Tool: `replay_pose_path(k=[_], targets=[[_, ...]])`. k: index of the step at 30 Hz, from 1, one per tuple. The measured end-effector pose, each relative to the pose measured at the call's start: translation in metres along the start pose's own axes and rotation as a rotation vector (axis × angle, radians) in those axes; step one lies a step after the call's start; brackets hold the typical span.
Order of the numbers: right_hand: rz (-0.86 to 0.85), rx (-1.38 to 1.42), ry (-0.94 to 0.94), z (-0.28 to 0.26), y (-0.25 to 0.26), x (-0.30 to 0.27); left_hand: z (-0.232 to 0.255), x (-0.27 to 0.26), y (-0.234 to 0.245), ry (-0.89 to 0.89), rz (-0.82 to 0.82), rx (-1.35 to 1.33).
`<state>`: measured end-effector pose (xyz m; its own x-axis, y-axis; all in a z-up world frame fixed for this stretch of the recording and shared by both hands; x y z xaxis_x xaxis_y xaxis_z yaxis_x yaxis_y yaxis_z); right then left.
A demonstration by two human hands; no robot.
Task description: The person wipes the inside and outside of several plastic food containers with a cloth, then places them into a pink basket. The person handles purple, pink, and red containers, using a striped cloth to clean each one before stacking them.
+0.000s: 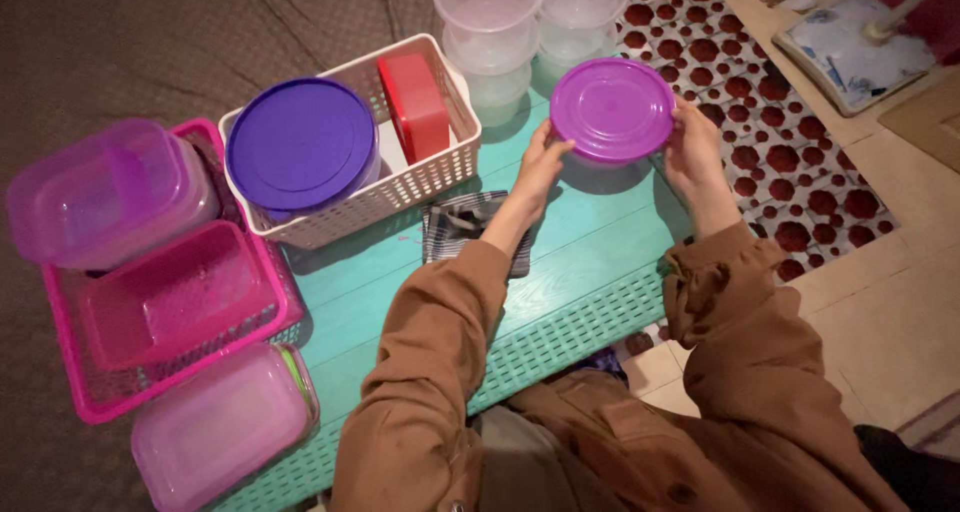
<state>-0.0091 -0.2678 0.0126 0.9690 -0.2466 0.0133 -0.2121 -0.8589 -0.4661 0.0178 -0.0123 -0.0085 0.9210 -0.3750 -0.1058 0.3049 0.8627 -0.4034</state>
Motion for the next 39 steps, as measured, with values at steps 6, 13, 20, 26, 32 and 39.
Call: replay_pose_path(k=[6, 13, 20, 26, 32, 39], targets=[[0.214, -0.207, 0.005, -0.015, -0.016, 0.0, -0.003, 0.001, 0.004, -0.069, -0.024, 0.1], [0.021, -0.433, 0.678, -0.04, -0.097, -0.039, 0.089, -0.093, 0.057, -0.227, -0.007, 0.231], [-0.522, -0.391, 0.527, -0.011, -0.238, -0.074, 0.184, -0.19, 0.126, -0.48, 0.237, 0.296], [-0.752, -0.309, 0.135, 0.057, -0.336, -0.085, 0.194, -0.21, 0.198, -0.63, 0.727, 0.328], [-0.567, 0.028, -0.295, 0.1, -0.371, -0.06, 0.19, -0.183, 0.245, -0.662, 0.86, 0.148], [-0.536, 0.108, -0.455, 0.108, -0.379, -0.04, 0.195, -0.173, 0.249, -0.333, 1.027, 0.475]])
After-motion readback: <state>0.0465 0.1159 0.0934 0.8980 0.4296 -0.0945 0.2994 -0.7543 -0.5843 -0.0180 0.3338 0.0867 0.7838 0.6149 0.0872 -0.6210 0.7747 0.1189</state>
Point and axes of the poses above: each hand's wrist, its own x-axis towards the middle knuckle, its own y-axis out of the back of the hand, z = x × y, the point moved 1 cm from there along x, towards the middle knuckle, and after that the axes turned 2 degrees about y, right-handed, at the moved point
